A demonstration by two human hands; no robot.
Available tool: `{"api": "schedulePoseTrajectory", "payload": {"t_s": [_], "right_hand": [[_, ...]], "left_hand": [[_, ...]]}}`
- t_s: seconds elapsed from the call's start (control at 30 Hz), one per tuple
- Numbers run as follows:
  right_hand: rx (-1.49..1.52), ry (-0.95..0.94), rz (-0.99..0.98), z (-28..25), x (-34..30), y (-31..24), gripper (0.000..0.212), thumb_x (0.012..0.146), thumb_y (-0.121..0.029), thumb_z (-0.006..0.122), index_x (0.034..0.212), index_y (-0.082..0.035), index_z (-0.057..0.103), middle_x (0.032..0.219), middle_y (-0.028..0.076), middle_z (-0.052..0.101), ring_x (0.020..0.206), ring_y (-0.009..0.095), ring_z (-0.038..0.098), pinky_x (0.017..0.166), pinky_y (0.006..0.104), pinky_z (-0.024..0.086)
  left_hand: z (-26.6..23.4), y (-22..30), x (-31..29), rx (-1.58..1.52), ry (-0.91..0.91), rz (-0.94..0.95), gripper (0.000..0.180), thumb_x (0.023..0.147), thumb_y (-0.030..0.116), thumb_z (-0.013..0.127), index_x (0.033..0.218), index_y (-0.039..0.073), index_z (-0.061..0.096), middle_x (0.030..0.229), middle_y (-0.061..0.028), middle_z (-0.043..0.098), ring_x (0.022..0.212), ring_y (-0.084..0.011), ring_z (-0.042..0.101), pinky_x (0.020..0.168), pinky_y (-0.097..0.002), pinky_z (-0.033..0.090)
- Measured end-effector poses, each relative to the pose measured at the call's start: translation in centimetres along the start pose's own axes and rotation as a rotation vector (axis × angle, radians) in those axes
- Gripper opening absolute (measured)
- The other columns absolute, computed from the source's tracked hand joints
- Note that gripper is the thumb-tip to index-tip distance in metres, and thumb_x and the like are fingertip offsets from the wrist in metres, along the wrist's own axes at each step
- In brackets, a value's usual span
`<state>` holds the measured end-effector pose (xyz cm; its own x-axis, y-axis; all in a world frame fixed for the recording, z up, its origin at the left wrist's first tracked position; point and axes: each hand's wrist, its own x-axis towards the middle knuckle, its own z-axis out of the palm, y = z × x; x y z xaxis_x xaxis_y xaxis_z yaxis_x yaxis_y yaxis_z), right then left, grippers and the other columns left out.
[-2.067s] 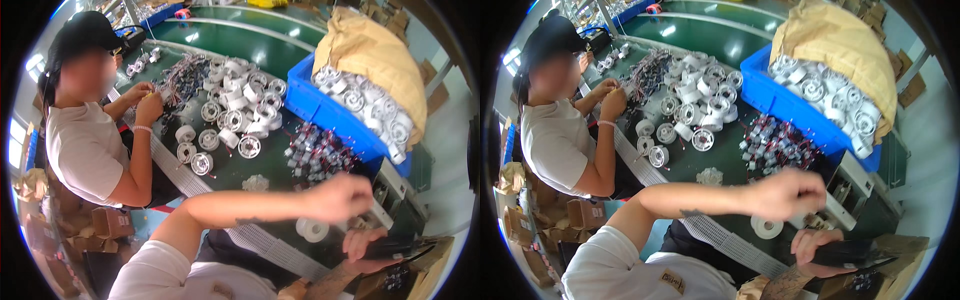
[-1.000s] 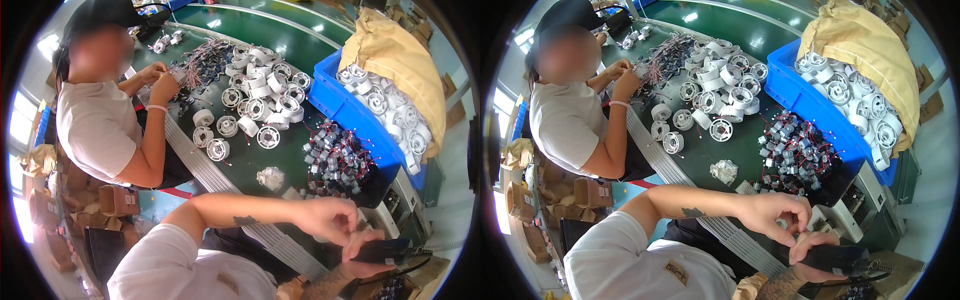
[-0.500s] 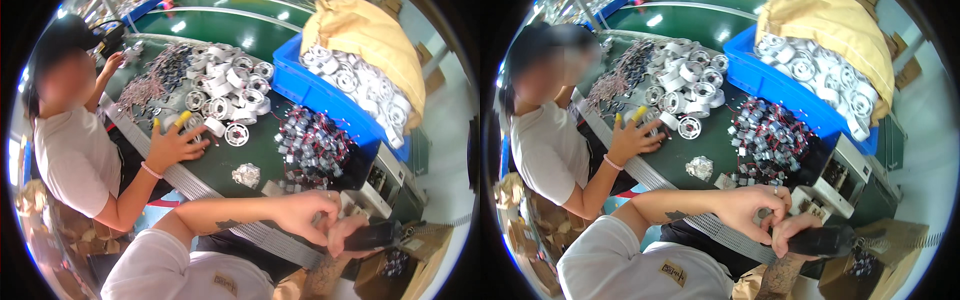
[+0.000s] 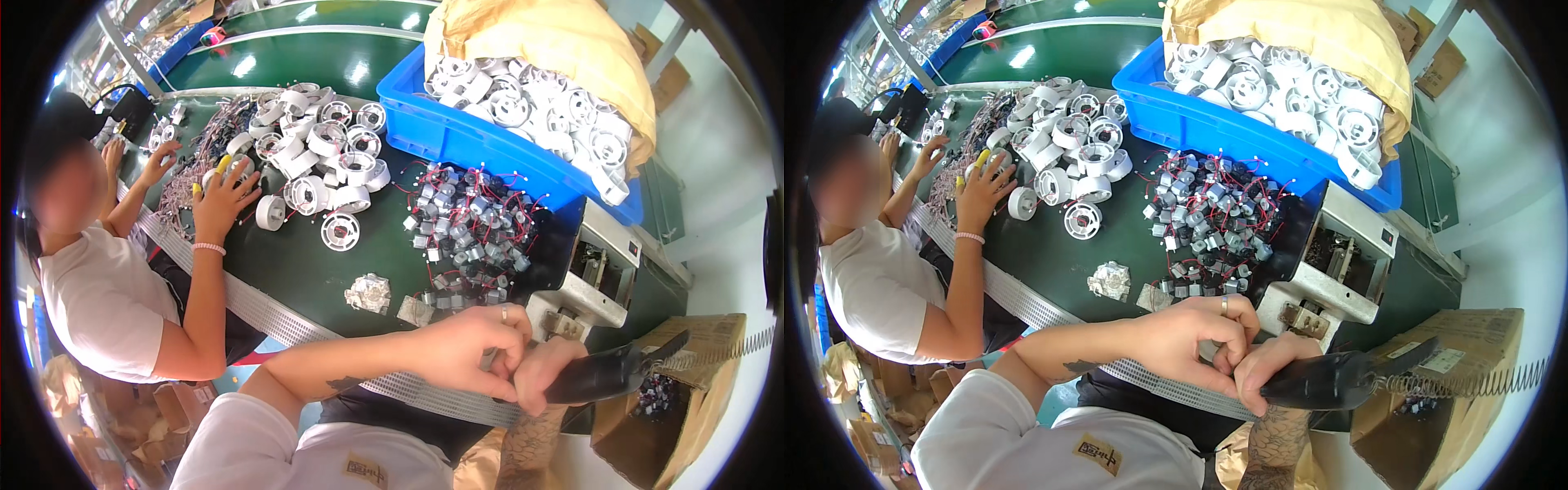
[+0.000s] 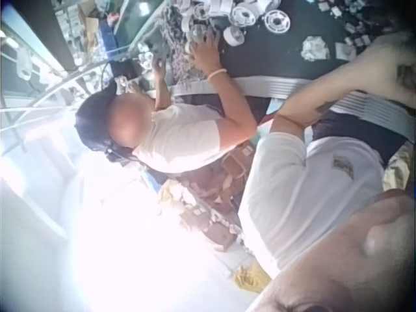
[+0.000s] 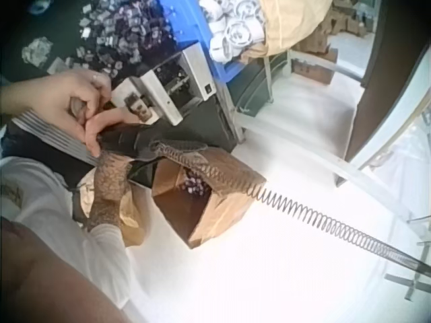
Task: Assembling electronic motor components by inserting wires and using an electric screwdriver at a factory workbench.
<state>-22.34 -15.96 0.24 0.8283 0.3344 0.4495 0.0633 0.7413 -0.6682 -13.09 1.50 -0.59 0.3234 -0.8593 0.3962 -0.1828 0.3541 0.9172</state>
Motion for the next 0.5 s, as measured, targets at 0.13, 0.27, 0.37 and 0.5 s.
{"api": "schedulePoseTrajectory", "payload": {"t_s": [0.13,0.27,0.37,0.5], "right_hand": [[0.013,-0.116,0.038,-1.0,0.5,-0.4,0.037,0.096,-0.025,0.055,0.111,0.009,0.057,0.070,0.018,0.063,0.057,0.022,0.058,0.059,0.0372,0.044],[-0.036,0.067,-0.130,-0.5,-0.1,-0.3,0.038,0.098,-0.027,0.052,0.114,0.007,0.056,0.076,0.016,0.065,0.062,0.023,0.061,0.069,0.0418,0.043],[-0.007,-0.174,-0.006,-1.8,-0.2,-2.2,0.039,0.098,-0.028,0.050,0.120,0.004,0.057,0.079,0.014,0.066,0.066,0.023,0.063,0.077,0.0425,0.041],[-0.060,-0.265,0.011,-2.1,0.8,-2.3,0.038,0.098,-0.027,0.050,0.122,0.003,0.056,0.079,0.014,0.066,0.066,0.023,0.063,0.077,0.0426,0.041]], "left_hand": [[-0.2,0.2,-0.1,0.125,0.034,0.087,0.026,0.072,0.017,0.084,0.083,0.008,0.061,0.093,-0.0079,0.058,0.075,-0.0207,0.056,0.065,-0.0316,0.046],[-1.7,2.3,-1.4,0.173,0.008,-0.024,0.024,0.074,0.017,0.082,0.087,0.007,0.064,0.092,-0.0070,0.059,0.080,-0.0230,0.057,0.068,-0.0336,0.046],[-2.9,4.0,-3.6,0.756,0.263,0.011,0.032,0.070,0.014,0.081,0.096,0.006,0.065,0.104,-0.0102,0.059,0.095,-0.0275,0.056,0.079,-0.0392,0.045],[-4.5,2.9,-9.6,1.322,0.464,-0.318,0.048,0.066,0.015,0.080,0.110,0.005,0.064,0.137,-0.0186,0.044,0.129,-0.0400,0.040,0.105,-0.0535,0.032]]}}
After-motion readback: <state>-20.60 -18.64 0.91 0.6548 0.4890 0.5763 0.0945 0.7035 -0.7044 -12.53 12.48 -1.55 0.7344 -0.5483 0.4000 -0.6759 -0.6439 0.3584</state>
